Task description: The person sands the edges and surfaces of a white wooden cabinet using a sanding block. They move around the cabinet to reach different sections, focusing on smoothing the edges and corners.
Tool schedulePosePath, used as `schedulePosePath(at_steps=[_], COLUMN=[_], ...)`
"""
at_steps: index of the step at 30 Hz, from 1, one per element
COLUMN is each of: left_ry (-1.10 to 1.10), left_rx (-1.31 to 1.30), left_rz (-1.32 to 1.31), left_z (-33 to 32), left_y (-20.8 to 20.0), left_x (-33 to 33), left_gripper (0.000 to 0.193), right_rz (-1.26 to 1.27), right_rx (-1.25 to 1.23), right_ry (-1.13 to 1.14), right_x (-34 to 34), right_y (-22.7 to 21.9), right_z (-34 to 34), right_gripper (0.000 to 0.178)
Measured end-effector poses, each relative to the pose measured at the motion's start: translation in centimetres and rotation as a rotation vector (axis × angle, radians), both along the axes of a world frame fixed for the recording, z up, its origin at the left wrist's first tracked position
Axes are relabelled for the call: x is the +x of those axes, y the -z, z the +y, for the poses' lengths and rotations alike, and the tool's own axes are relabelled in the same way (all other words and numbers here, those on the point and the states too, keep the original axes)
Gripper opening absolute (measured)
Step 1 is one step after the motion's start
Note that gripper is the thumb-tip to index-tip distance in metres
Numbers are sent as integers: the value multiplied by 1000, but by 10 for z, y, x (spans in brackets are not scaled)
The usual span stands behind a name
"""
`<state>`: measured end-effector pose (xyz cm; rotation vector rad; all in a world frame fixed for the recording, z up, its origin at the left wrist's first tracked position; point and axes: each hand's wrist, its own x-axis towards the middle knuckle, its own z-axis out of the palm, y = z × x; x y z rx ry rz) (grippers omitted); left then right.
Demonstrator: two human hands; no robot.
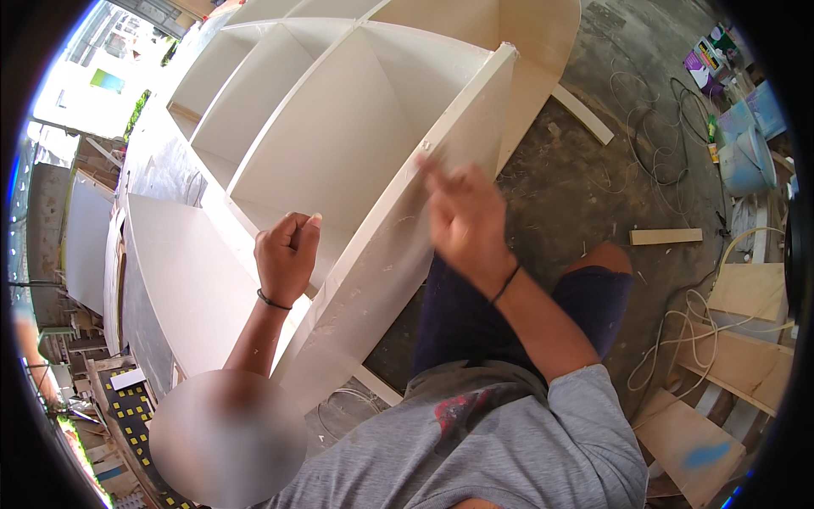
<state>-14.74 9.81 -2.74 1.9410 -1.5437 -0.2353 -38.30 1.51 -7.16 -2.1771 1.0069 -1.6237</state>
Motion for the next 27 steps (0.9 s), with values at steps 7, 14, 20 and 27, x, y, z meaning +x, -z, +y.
schedulePosePath(at_steps=[7, 14, 20, 27], left_ry=[23, 113, 147, 307], left_rx=[37, 188, 219, 244], left_rz=[35, 361, 417, 503], left_z=[-2, -4, -5, -13], left_y=[1, -13, -9, -22], left_x=[1, -16, -10, -41], left_gripper=[21, 23, 29, 32], right_rz=[83, -35, -63, 39], right_rx=[-53, 85, -79, -7], right_ry=[-321, 44, -316, -163], right_x=[12, -7, 21, 1], right_y=[6, 10, 16, 14], right_z=[48, -27, 42, 6], right_gripper=[53, 46, 57, 53])
